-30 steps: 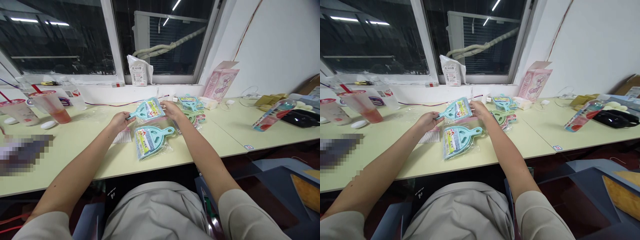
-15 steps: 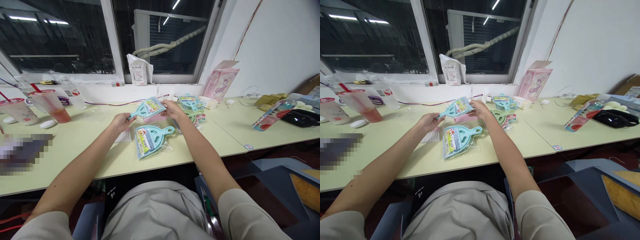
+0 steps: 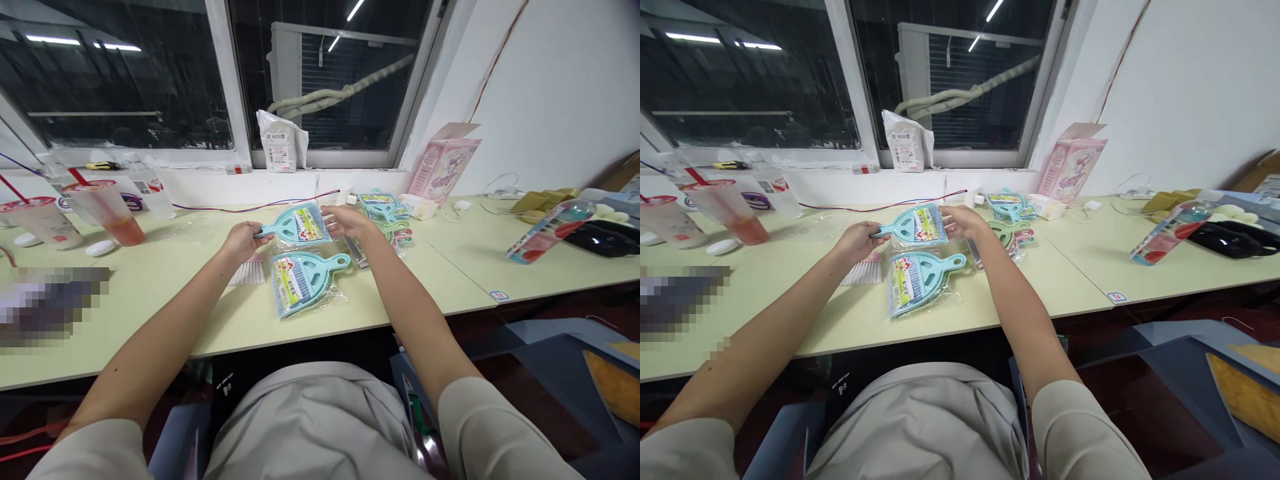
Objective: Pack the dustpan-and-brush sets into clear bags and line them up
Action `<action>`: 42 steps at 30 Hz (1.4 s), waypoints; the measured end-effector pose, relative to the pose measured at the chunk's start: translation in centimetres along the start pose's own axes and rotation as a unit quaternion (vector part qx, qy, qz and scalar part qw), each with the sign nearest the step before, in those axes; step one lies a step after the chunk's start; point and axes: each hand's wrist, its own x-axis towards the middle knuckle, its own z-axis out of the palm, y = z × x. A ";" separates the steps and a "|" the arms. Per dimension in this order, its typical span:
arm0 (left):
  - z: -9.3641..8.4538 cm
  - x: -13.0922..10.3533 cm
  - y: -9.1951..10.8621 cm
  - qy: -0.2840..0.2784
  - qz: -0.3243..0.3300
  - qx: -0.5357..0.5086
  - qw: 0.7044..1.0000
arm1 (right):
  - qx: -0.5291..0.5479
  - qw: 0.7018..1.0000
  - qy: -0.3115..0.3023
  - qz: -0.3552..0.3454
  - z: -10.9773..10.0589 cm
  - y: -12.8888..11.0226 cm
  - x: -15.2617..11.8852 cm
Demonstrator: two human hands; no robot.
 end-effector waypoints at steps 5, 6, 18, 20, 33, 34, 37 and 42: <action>0.4 -0.2 -0.2 0.008 0.002 -0.008 1.000 | -0.073 0.996 0.045 -0.034 -0.1 0.2 -0.1; 0.5 -0.3 -0.2 0.011 0.004 -0.005 1.000 | -0.096 0.993 0.063 -0.042 0.0 0.3 -0.1; 0.8 -0.5 -1.0 0.035 0.036 0.002 0.999 | -0.179 0.974 0.122 -0.062 1.1 0.3 -0.1; 0.6 -0.1 -1.2 0.036 0.032 -0.003 0.999 | -0.121 0.988 0.089 -0.045 0.7 0.3 0.0; 0.4 -0.2 -0.8 0.047 0.006 -0.012 0.999 | 0.012 0.994 -0.088 -0.067 0.7 0.7 -0.8; 0.5 -0.3 -0.7 0.054 0.006 -0.014 0.998 | 0.004 0.994 -0.078 -0.074 1.1 0.7 -0.9; 0.7 -0.5 -0.6 0.074 0.017 -0.033 0.997 | -0.061 0.993 -0.011 -0.103 2.4 1.1 -1.1; 0.4 0.0 -0.9 0.089 0.029 -0.046 0.995 | -0.171 0.970 0.052 -0.168 3.4 1.9 -0.4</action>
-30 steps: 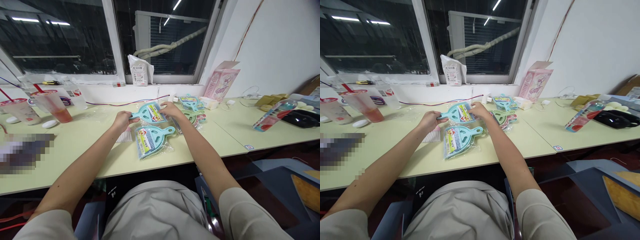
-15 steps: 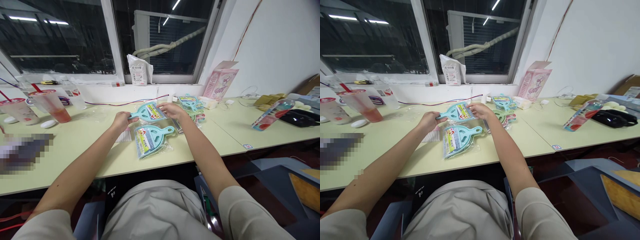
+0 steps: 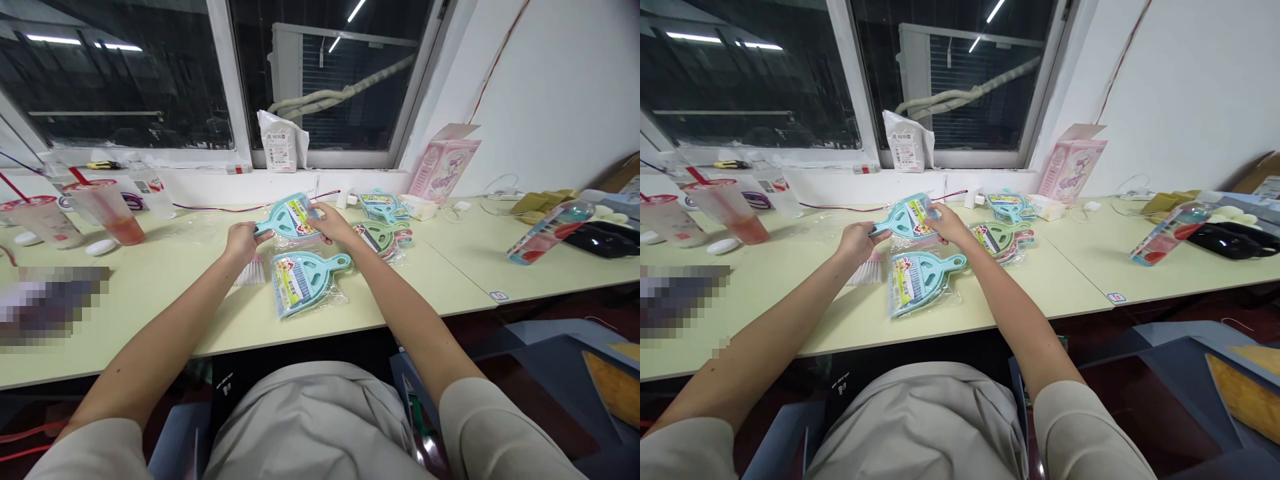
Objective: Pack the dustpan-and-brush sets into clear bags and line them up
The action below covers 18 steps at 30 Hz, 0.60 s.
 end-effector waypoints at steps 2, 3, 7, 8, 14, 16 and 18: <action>-0.1 0.1 0.0 0.001 0.010 -0.006 1.000 | -0.016 1.000 0.006 -0.008 0.0 0.3 0.3; 0.0 0.1 0.0 -0.002 0.016 -0.010 1.000 | -0.023 1.000 0.007 -0.011 0.0 0.5 0.4; 0.3 -0.2 0.1 -0.010 0.035 -0.034 0.999 | -0.017 1.000 0.006 -0.018 -0.2 0.7 0.4; 0.4 -0.3 0.1 -0.012 0.035 -0.040 0.998 | 0.004 1.000 0.006 -0.014 -0.2 0.7 0.3; 0.9 -1.4 0.1 -0.022 0.040 -0.055 0.997 | 0.235 0.971 -0.012 0.046 -0.1 -0.2 0.1; 1.1 -2.0 0.2 -0.031 0.039 -0.047 0.998 | 0.269 0.960 0.002 0.073 -0.2 -0.4 0.3; 1.2 -2.6 0.6 -0.051 0.041 -0.034 0.997 | 0.280 0.956 0.012 0.087 -0.5 -0.3 0.4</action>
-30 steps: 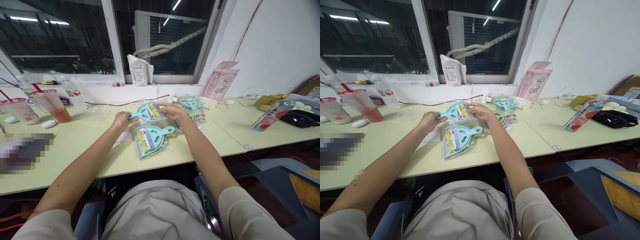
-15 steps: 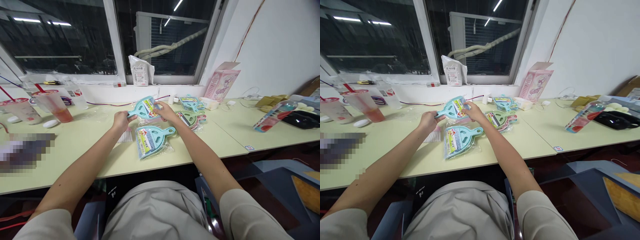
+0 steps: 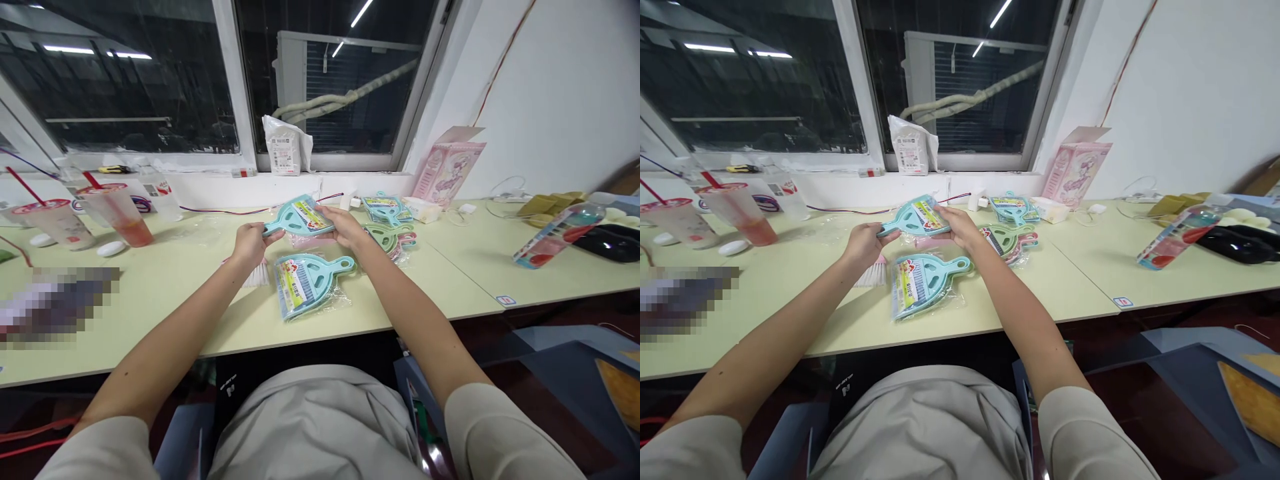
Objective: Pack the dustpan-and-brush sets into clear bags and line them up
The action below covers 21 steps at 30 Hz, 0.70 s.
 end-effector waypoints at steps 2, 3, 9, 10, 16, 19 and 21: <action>0.1 -0.3 0.7 -0.034 -0.010 0.030 0.999 | -0.002 1.000 -0.004 0.003 -0.6 -0.2 0.0; 0.0 -0.2 1.1 -0.051 -0.023 0.056 0.997 | -0.008 1.000 -0.011 0.004 -1.0 -0.3 -0.1; -1.5 1.6 3.2 -0.041 0.009 0.178 0.983 | -0.083 0.988 -0.126 0.027 -3.9 -2.1 -2.1; -1.7 1.8 3.4 -0.057 0.019 0.174 0.983 | -0.095 0.984 -0.149 0.034 -4.1 -2.3 -2.4; -1.2 -0.1 3.0 -0.273 -0.092 0.115 0.951 | -0.153 0.944 -0.269 0.111 -3.7 -2.3 -3.3; -0.7 -1.0 2.3 -0.312 -0.121 0.127 0.934 | -0.146 0.939 -0.292 0.107 -3.3 -2.2 -3.5; -0.6 -1.0 1.8 -0.310 -0.124 0.134 0.933 | -0.141 0.939 -0.298 0.101 -3.2 -2.2 -3.6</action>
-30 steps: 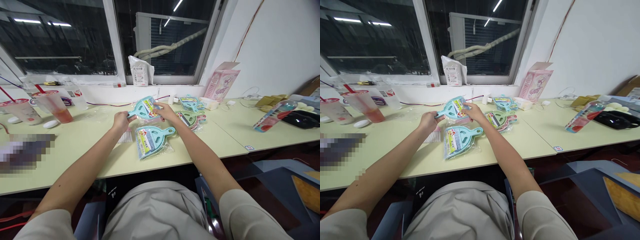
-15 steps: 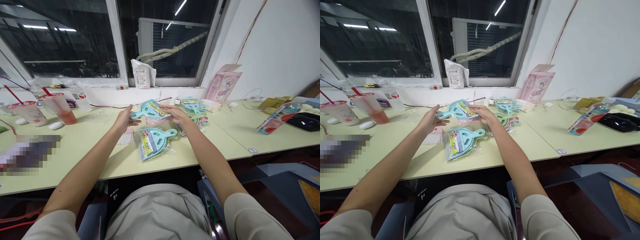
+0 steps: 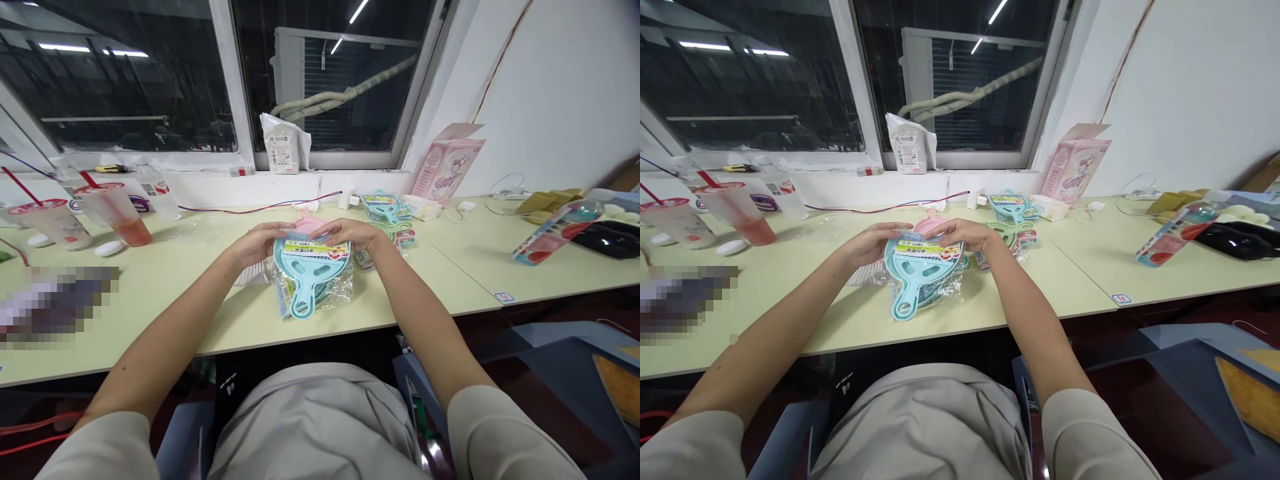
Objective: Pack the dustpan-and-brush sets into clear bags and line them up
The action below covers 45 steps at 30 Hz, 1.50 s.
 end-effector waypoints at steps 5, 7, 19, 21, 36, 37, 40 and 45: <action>-0.7 0.7 -0.7 0.011 0.034 0.006 0.999 | 0.013 1.000 -0.003 -0.005 -0.3 0.2 -0.2; -0.9 0.9 -0.7 0.022 0.049 0.004 0.999 | 0.021 1.000 -0.006 -0.003 -0.6 0.5 -0.2; -1.6 0.8 -0.5 -0.002 0.120 0.043 0.992 | 0.052 0.998 0.004 -0.028 -2.6 1.8 0.3; -1.3 0.6 -0.3 -0.044 0.080 0.031 0.995 | 0.039 0.999 0.007 -0.024 -2.7 1.9 0.3; 0.9 0.1 -1.0 0.020 0.020 0.114 0.993 | -0.029 0.998 0.043 -0.028 -2.1 1.7 0.8; 1.0 0.1 -1.0 0.027 0.028 0.126 0.991 | -0.025 0.998 0.051 -0.034 -2.1 1.7 0.9; 1.3 0.2 -1.1 0.072 0.057 0.166 0.982 | -0.015 0.997 0.060 -0.041 -2.2 1.8 1.1; 0.7 0.7 -1.5 0.147 0.085 0.195 0.966 | 0.027 0.994 0.084 -0.064 -1.9 1.8 1.3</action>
